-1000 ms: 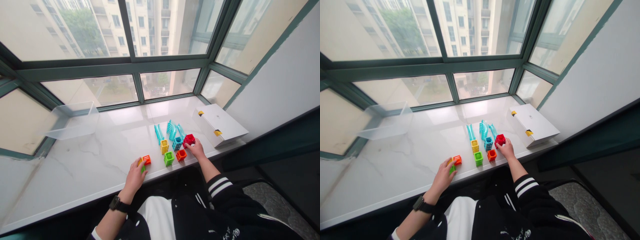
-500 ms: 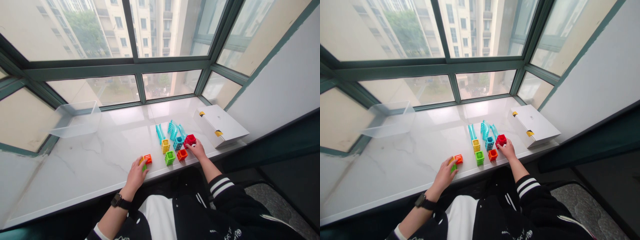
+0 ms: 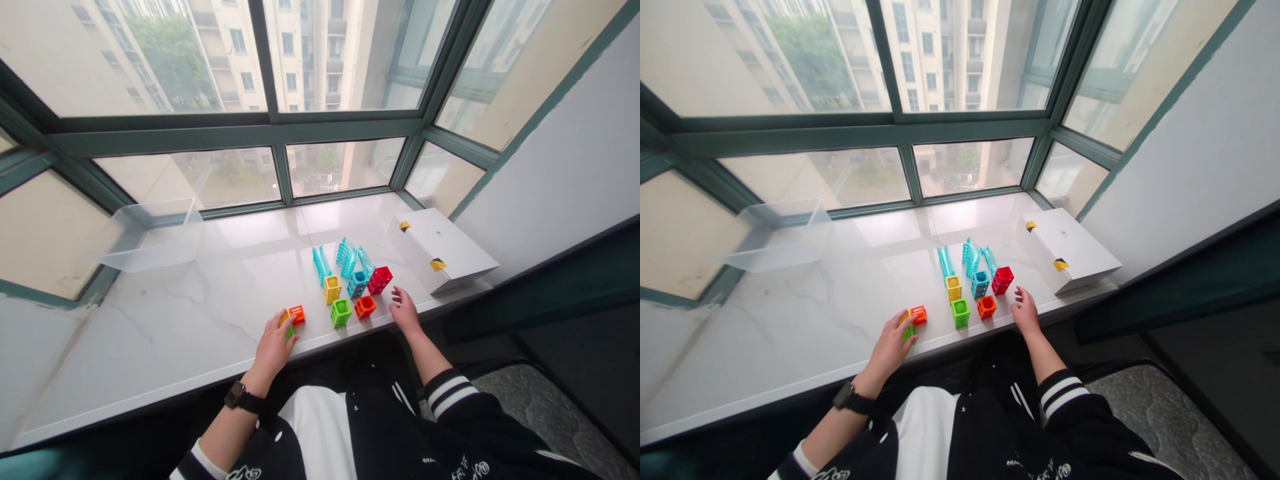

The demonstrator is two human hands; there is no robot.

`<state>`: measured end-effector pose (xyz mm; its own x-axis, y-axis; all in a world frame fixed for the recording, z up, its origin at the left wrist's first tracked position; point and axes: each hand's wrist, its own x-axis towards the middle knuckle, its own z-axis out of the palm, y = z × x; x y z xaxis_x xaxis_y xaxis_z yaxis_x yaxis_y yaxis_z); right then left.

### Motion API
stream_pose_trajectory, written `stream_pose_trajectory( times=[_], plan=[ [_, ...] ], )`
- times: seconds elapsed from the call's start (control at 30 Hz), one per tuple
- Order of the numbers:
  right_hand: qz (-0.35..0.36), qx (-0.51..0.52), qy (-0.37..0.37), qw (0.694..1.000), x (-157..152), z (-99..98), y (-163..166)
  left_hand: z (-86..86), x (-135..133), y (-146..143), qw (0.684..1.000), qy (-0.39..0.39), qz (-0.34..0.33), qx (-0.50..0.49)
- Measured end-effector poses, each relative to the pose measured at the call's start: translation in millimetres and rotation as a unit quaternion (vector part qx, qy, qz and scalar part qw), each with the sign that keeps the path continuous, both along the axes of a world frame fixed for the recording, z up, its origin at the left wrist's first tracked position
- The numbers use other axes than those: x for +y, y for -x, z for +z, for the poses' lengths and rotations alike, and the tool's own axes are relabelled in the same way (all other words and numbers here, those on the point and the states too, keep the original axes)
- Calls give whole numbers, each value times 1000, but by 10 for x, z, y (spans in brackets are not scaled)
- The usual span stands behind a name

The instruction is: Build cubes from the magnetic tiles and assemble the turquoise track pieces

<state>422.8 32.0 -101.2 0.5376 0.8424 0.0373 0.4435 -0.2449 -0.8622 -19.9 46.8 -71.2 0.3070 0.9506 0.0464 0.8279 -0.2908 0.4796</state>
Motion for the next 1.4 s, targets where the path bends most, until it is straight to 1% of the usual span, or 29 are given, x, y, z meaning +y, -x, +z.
stream_pose_trajectory(
  times=[0.07,0.17,0.27,0.33,0.43,0.53,0.6,0.63,0.67,0.73,0.8,0.87,0.97,1.03,1.07,1.13,1.2,1.27,1.4],
  plan=[
    [-40,-17,-47,998,-91,127,-10,-2,-3,2,1000,-7,0,-10],
    [-81,-40,-112,990,-141,444,20,-2,-3,8,1000,-12,-4,-24],
    [-73,-55,-171,981,-108,839,168,6,-1,12,999,-9,-7,-30],
    [-54,-62,-204,976,-77,1096,355,13,-1,13,1000,-8,-7,-27],
    [12,-51,-233,971,-64,1429,748,20,-5,11,1000,-9,-9,-20],
    [142,-29,-279,949,-103,1691,1191,20,-14,9,1000,-11,-8,-21],
    [214,-16,-315,924,-144,1833,1471,21,-22,7,1000,-13,-7,-18],
    [248,-8,-321,914,-166,1893,1602,23,-27,6,1000,-13,-7,-16],
    [286,0,-321,903,-185,1943,1726,24,-32,7,1000,-14,-8,-14],
    [358,13,-295,886,-216,1997,1956,28,-43,11,1000,-15,-12,-14],
    [423,11,-232,876,-227,1959,2158,27,-55,24,1000,-17,-16,-19],
    [457,-13,-152,876,-214,1812,2322,19,-68,46,999,-17,-20,-24],
    [460,-92,-36,882,-148,1444,2489,0,-83,103,999,-17,-29,-29],
    [453,-151,41,877,-84,1187,2561,-9,-87,155,998,-16,-42,-36],
    [450,-173,68,873,-49,1077,2590,-10,-87,184,998,-15,-49,-41],
    [445,-206,103,865,24,908,2648,-10,-83,243,997,-14,-57,-51],
    [443,-226,121,859,93,807,2707,-8,-76,297,997,-11,-57,-59],
    [442,-241,130,854,153,753,2761,-9,-69,337,996,-5,-58,-63],
    [421,-283,139,850,228,707,2828,-17,-64,368,996,1,-62,-63]
  ],
)
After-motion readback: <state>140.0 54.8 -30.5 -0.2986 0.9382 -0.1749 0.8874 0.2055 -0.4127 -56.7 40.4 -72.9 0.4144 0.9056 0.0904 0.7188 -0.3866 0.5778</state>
